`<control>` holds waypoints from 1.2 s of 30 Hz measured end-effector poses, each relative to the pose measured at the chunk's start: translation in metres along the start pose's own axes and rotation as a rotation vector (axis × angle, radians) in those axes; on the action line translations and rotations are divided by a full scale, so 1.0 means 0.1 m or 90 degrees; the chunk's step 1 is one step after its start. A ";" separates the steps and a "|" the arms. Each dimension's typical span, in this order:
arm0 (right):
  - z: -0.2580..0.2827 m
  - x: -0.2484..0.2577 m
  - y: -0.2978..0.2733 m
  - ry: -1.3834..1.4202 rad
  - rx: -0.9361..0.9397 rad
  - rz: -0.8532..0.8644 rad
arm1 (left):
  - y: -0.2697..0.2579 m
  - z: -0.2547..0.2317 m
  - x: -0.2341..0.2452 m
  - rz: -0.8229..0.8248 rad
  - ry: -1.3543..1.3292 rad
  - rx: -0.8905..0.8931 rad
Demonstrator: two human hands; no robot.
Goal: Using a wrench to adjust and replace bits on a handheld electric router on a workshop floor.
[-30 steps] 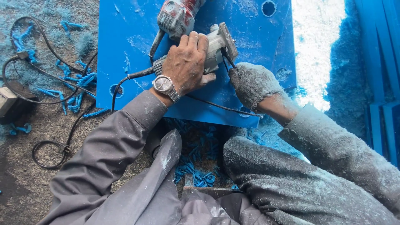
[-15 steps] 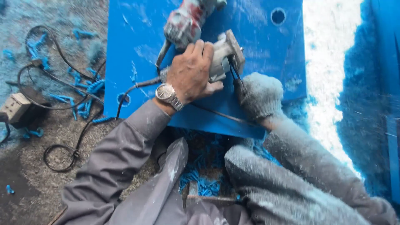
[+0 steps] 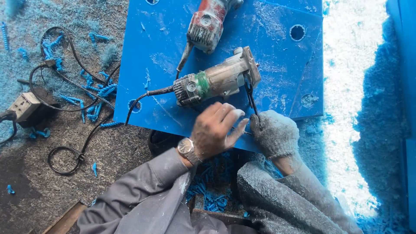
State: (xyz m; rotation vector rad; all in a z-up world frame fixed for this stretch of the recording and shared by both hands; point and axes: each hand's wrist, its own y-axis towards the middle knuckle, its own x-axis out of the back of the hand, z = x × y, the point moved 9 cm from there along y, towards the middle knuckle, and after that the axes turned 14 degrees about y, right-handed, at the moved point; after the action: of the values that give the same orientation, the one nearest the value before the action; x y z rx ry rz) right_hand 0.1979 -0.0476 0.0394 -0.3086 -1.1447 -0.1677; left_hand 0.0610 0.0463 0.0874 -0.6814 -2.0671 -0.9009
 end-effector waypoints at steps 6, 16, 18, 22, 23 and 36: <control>0.11 0.55 -0.16 0.026 -0.085 0.028 | -0.16 0.19 -0.73 0.225 -0.305 0.340; 0.38 1.22 0.08 0.079 -0.042 -0.051 | -0.39 0.18 -1.46 0.362 -0.713 0.597; 0.50 1.29 0.13 0.083 -0.028 -0.052 | -0.37 0.20 -1.34 0.356 -0.693 0.574; 0.68 1.34 0.17 0.228 0.020 -0.077 | -0.30 0.21 -1.16 0.353 -0.563 0.504; 0.69 1.30 0.16 0.229 0.020 -0.076 | -0.29 0.20 -1.13 0.353 -0.563 0.504; 0.94 1.13 0.04 0.102 0.243 -0.118 | -0.29 0.25 -1.13 0.295 -0.520 0.416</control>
State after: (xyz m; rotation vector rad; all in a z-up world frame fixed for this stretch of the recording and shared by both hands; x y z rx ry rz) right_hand 0.1632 -0.0104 0.1776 0.1479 -1.0213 -0.1308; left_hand 0.0937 0.0300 -0.0264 -1.1956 -2.5034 0.4000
